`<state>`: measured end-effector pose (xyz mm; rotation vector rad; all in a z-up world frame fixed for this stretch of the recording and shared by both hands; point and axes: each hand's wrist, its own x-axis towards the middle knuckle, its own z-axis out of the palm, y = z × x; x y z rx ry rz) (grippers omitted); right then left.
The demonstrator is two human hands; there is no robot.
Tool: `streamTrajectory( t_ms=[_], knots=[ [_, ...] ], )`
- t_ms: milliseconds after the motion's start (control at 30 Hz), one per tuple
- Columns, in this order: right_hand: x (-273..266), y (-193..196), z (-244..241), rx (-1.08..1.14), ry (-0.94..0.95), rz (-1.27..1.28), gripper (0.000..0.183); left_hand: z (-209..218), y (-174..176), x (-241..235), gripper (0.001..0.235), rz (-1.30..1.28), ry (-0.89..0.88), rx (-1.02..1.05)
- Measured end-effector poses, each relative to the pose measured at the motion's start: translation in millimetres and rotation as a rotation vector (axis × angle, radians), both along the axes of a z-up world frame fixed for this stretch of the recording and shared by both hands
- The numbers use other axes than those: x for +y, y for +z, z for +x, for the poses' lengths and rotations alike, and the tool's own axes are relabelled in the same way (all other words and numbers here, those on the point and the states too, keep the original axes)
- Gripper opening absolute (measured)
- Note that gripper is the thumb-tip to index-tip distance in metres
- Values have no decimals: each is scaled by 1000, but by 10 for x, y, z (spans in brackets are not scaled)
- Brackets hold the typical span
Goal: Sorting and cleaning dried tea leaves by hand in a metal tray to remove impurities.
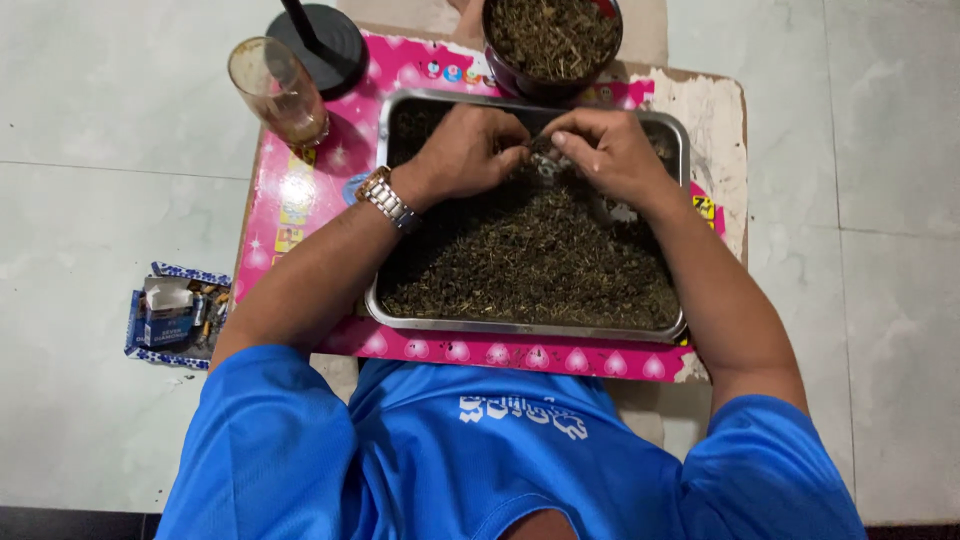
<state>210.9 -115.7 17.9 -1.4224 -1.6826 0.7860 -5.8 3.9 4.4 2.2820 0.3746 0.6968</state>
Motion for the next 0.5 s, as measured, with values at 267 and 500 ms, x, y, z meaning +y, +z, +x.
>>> streamTrajectory(
  t_ms=[267, 500],
  knots=[
    [32, 3, 14, -347, -180, 283, 9, -13, 85, 38, 17, 22, 125, -138],
    [47, -111, 89, -493, -211, 307, 6, -10, -11, 73, 28, 13, 149, -79]
  ],
)
